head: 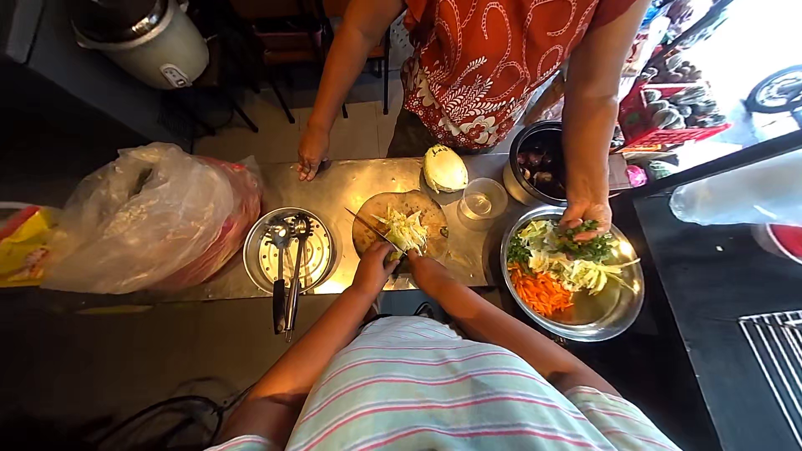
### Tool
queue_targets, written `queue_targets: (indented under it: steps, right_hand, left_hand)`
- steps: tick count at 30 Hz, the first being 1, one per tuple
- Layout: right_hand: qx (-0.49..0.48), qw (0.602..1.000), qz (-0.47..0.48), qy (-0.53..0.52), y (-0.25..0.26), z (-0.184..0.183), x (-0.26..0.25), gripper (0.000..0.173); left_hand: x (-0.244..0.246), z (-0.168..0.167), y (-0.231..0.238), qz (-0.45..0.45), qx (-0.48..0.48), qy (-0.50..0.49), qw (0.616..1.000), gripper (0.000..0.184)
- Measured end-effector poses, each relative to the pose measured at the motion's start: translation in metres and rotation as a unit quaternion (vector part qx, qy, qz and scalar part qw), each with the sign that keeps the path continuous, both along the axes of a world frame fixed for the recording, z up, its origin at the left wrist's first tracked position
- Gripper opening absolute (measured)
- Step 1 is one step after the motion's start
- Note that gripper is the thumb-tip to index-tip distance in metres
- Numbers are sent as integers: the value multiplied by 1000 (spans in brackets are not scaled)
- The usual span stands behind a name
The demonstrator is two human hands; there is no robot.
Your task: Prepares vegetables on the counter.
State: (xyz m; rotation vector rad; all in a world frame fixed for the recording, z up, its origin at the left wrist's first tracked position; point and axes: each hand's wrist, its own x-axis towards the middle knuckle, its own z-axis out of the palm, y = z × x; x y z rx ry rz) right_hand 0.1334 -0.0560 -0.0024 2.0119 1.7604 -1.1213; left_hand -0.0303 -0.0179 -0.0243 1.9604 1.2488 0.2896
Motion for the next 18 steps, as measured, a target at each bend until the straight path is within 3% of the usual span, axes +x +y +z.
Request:
queue_targets:
  steps: [5,8,11,16,18]
  right_hand:
    - [23,999,11,-37,-12,74,2,35]
    - [10,998,20,-63,-25,92,2,34]
    - [-10,998,11,-65,-23,69,1,37]
    - [-3,1000,12,-13,-7,-2,-4,39]
    - [-3,1000,20,-3,-1,-1,-3,38]
  left_hand:
    - [-5,1,-1,-4,-10,0,1000,34]
    - [-4,-4,-2,-1,-5,-9,1000,32]
    - [-2,-5,-1,-7,0,-9,1000,29]
    - [-5,-11,-5,-2,25,-21,999,27]
    - [-6,-10,-5,-1,27,-14,1000,28]
